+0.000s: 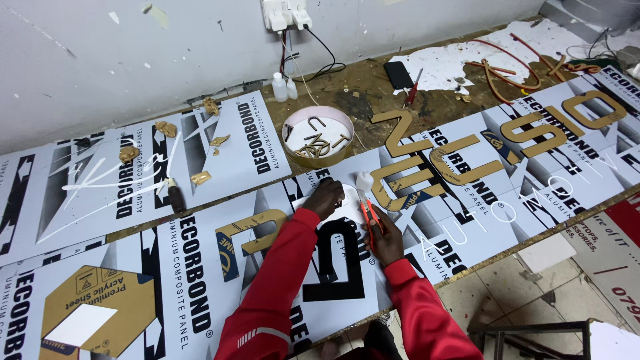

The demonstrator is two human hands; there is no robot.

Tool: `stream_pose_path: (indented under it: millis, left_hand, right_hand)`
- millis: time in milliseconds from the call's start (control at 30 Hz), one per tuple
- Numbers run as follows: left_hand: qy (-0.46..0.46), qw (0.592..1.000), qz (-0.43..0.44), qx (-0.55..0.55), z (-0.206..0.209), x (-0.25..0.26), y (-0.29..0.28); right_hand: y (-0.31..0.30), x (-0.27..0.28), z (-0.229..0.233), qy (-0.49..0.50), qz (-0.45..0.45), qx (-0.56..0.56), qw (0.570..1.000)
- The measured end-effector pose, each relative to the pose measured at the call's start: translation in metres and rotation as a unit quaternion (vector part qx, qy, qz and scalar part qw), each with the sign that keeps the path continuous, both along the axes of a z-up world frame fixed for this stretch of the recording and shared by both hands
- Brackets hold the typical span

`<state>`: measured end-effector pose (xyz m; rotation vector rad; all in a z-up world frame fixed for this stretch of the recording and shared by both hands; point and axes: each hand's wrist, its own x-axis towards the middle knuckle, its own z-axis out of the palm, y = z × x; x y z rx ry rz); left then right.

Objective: The person assembles a large letter R by applying glue to the edges of a cardboard template and attaching a black plastic backing. They then apply glue to the edges of the black backing and attach a white plastic front piece to complete the letter.

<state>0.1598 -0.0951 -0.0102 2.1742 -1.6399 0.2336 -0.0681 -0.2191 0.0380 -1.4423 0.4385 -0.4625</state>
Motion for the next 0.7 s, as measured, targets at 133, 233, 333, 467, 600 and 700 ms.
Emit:
stream_pose_path:
  millis: [133,233,333,467,600,700]
  left_hand:
    - [-0.016,0.999,0.024,0.016,-0.018,0.002,0.003]
    - [-0.104,0.992,0.056,0.040,-0.036,0.010,0.010]
    - [-0.150,0.984,0.086,0.048,-0.029,0.009,0.040]
    - [-0.229,0.967,0.108,0.034,0.019,-0.014,0.088]
    - [-0.125,0.986,0.112,0.002,0.052,-0.043,0.110]
    - [0.077,0.988,0.065,-0.118,0.070,-0.054,0.115]
  right_hand:
    - [0.000,-0.001,0.001,-0.009,0.004,0.011,1.000]
    - [-0.001,0.000,0.000,-0.010,0.009,0.005,1.000]
    - [0.000,0.001,-0.005,-0.002,-0.004,0.018,1.000]
    - [0.004,0.001,0.003,-0.006,-0.009,0.002,1.000]
    - [0.006,0.000,0.005,-0.002,-0.008,-0.001,1.000]
    - [0.006,-0.001,0.004,0.000,-0.010,-0.004,1.000]
